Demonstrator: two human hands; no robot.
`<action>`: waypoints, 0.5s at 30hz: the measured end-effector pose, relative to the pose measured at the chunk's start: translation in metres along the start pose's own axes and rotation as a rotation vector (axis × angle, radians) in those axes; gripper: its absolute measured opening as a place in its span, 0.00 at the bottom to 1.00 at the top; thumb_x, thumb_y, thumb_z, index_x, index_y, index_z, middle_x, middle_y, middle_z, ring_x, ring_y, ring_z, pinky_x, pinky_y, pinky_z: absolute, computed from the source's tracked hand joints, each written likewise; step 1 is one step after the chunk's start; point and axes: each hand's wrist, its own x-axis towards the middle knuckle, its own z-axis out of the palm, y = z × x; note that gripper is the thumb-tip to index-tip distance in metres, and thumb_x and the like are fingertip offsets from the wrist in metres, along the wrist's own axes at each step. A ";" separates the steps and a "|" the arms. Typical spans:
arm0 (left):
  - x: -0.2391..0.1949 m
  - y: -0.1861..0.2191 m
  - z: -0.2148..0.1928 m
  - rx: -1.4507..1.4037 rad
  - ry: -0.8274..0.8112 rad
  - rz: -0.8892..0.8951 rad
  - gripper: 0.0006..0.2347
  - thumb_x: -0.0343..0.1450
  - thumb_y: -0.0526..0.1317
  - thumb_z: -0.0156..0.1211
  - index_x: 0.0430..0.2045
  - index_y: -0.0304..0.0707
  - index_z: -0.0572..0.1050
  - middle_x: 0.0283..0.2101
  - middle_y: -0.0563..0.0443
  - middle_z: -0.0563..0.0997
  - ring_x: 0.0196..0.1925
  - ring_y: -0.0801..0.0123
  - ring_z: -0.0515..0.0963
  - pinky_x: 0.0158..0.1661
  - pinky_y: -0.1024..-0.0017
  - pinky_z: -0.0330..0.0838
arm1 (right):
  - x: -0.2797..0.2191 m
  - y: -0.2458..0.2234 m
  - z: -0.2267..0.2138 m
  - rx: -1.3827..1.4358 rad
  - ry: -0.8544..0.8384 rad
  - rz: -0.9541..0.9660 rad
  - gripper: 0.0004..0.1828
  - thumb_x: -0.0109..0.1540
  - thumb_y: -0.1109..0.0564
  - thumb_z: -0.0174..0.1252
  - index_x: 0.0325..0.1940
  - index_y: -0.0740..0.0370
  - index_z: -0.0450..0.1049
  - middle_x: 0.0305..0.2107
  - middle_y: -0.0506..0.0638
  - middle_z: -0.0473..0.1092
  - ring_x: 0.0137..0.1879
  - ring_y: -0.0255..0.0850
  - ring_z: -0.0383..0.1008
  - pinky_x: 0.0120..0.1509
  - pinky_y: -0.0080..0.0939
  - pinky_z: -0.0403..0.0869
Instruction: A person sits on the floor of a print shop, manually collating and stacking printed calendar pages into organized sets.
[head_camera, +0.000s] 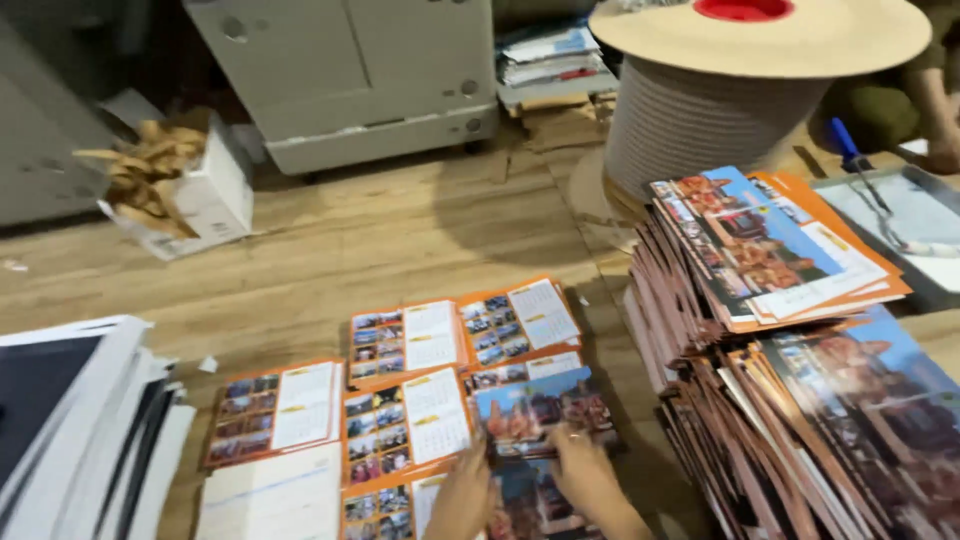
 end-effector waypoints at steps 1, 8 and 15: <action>0.011 -0.001 -0.002 0.120 -0.050 0.042 0.19 0.67 0.39 0.51 0.50 0.25 0.64 0.65 0.38 0.52 0.64 0.51 0.54 0.59 0.55 0.52 | 0.003 0.003 -0.002 0.029 -0.235 0.077 0.21 0.48 0.59 0.56 0.45 0.49 0.65 0.42 0.47 0.68 0.51 0.47 0.66 0.49 0.51 0.67; 0.053 0.003 -0.031 0.184 -0.180 0.360 0.20 0.69 0.32 0.40 0.56 0.20 0.59 0.59 0.27 0.61 0.63 0.41 0.56 0.62 0.51 0.48 | 0.041 0.020 -0.024 0.372 -0.487 0.334 0.04 0.60 0.57 0.52 0.39 0.52 0.66 0.37 0.45 0.72 0.46 0.39 0.74 0.48 0.35 0.69; 0.049 0.002 0.005 0.375 -0.280 0.283 0.22 0.61 0.25 0.61 0.49 0.22 0.65 0.49 0.27 0.70 0.52 0.37 0.67 0.49 0.51 0.68 | 0.050 0.034 -0.002 0.404 -0.396 0.298 0.06 0.57 0.59 0.53 0.37 0.53 0.67 0.35 0.46 0.74 0.43 0.43 0.76 0.44 0.38 0.70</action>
